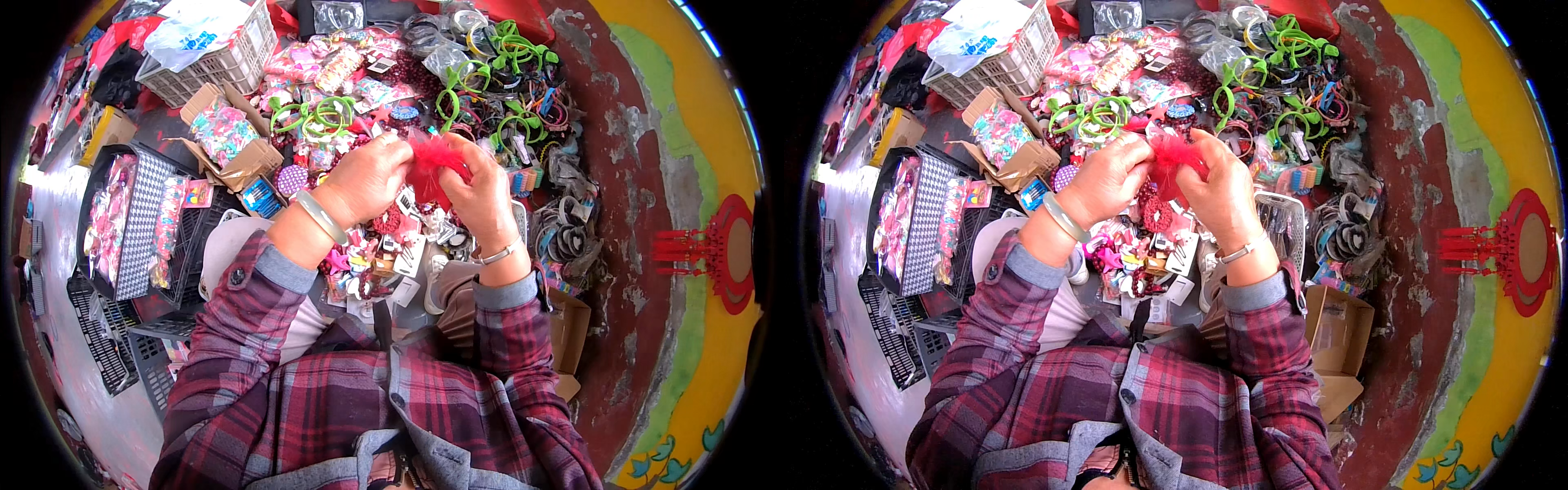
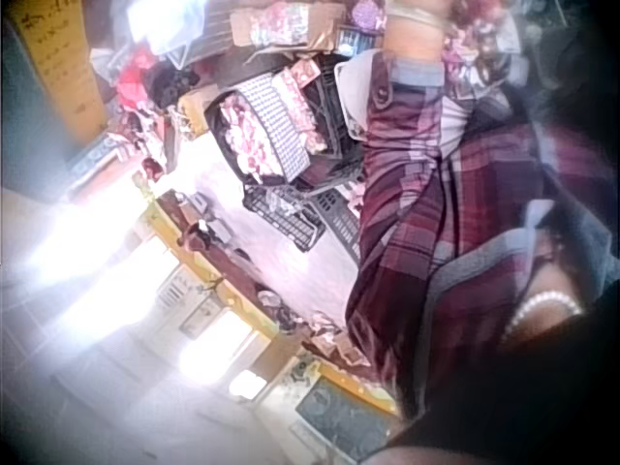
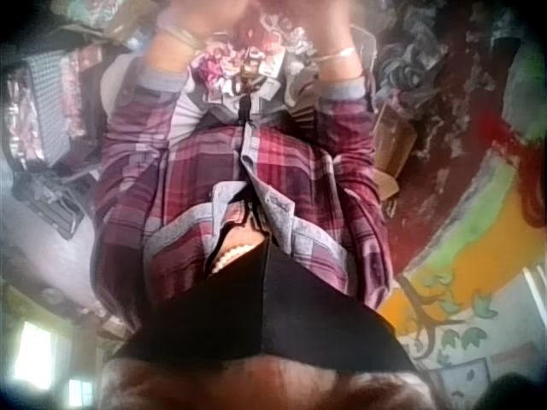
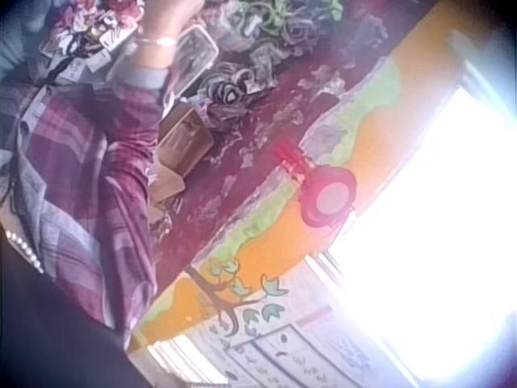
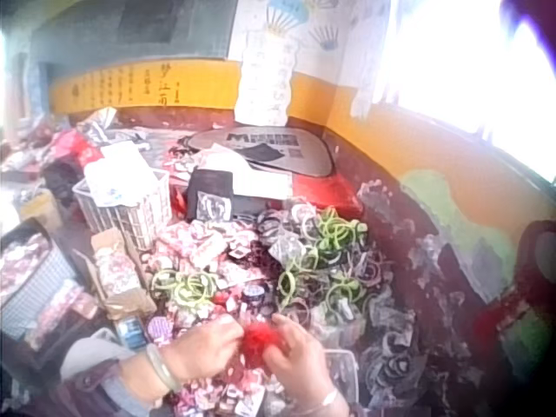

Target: The person sits on the floor surrounded by piles of hair accessories and sorts them by type and color. They pick up items like hair ties and clips, place them into small plastic bags, and organize them into a white basket.

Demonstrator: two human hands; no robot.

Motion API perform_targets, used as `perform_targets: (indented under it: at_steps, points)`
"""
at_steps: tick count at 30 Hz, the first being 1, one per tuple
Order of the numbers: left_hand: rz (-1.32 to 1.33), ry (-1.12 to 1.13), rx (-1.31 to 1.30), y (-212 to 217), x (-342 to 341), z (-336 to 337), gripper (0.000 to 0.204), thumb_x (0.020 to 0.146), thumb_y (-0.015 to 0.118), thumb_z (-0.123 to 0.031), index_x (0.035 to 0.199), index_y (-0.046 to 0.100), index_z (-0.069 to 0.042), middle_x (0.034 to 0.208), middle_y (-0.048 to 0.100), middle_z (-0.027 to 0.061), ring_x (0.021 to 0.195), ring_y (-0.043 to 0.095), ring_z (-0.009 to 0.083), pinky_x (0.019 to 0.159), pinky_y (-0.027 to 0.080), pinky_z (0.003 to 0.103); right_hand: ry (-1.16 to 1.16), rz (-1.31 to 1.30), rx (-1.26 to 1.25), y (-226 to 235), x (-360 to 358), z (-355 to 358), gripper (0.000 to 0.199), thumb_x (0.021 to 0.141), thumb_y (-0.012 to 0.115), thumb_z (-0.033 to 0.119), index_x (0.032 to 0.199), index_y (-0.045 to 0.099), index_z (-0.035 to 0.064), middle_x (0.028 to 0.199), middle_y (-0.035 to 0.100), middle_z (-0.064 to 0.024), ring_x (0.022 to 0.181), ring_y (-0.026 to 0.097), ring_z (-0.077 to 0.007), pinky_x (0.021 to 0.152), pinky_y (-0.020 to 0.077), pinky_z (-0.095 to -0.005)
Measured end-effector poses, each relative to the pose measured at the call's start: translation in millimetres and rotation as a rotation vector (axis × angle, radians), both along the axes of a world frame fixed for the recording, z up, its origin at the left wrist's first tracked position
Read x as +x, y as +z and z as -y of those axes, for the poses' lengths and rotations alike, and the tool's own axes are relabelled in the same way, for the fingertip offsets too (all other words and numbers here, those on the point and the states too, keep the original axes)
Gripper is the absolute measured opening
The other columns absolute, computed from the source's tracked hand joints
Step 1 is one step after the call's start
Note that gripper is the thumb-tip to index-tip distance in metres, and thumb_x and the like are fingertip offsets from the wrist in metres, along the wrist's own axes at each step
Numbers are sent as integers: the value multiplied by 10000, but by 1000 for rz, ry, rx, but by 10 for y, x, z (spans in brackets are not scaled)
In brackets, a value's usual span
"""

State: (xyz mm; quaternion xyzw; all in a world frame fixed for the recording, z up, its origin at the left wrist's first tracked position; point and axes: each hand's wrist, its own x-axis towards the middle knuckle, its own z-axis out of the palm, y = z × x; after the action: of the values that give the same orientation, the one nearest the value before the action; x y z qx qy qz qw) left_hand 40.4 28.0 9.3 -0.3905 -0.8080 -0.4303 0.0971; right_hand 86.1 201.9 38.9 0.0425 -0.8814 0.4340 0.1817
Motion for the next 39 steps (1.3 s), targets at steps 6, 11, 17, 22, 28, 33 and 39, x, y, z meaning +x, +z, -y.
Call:
perform_targets:
  at_steps: [6, 11, 17, 22, 28, 33, 39]
  points:
    - [-13, -14, 1, 84, 10, 23, 55, 777, 537, -11, 829, 518, -6, 832, 520, 146, 783, 532, 318, 689, 443, 367, -21, 149, 112, 53, -4, -67, 203, 687, 562, 129, 867, 573, 35, 655, 586, -176, 610, 584, -352, 608, 470, -392]
    - [-13, 10, 75, 138, 16, 31, 40, 760, 545, -17, 792, 523, -6, 894, 545, 143, 861, 537, 309, 743, 442, 362, -81, 45, 197, 95, 20, -7, 165, 664, 562, 100, 802, 548, 9, 800, 599, -191, 734, 592, -346, 654, 480, -387]
    - [-186, 28, -91, 159, -23, 66, 71, 709, 566, -33, 774, 552, -9, 1021, 568, 161, 976, 511, 323, 884, 401, 404, 81, -44, 248, 120, 50, 12, 133, 636, 563, 55, 742, 527, -18, 933, 594, -195, 898, 582, -340, 733, 481, -384]
    - [-258, -7, -139, 134, -13, 33, 131, 700, 550, -34, 825, 564, 3, 1025, 573, 162, 1004, 509, 324, 902, 405, 401, 111, -48, 245, 116, 46, 19, 139, 637, 560, 51, 754, 527, -16, 990, 592, -194, 935, 576, -343, 746, 486, -389]
    - [-188, 51, -235, 134, -29, 71, 157, 685, 550, -47, 830, 561, 11, 1011, 581, 159, 985, 527, 321, 891, 412, 397, 107, -29, 254, 133, 66, 39, 195, 663, 567, 55, 851, 548, 4, 1026, 586, -198, 887, 588, -351, 746, 486, -397]
    - [-207, -34, -78, 185, 11, 47, 117, 658, 565, -53, 762, 561, -2, 978, 591, 148, 937, 543, 314, 840, 436, 389, 93, -33, 228, 74, 45, 34, 217, 660, 584, 50, 874, 560, 19, 1037, 585, -193, 863, 589, -360, 735, 490, -392]
    - [-160, -203, 24, 269, 22, 65, 92, 644, 589, -47, 720, 547, -18, 958, 595, 135, 922, 543, 299, 803, 444, 378, 125, 229, -129, 120, 45, -48, 195, 669, 590, 23, 862, 564, 34, 882, 631, -117, 764, 628, -169, 667, 494, -285]
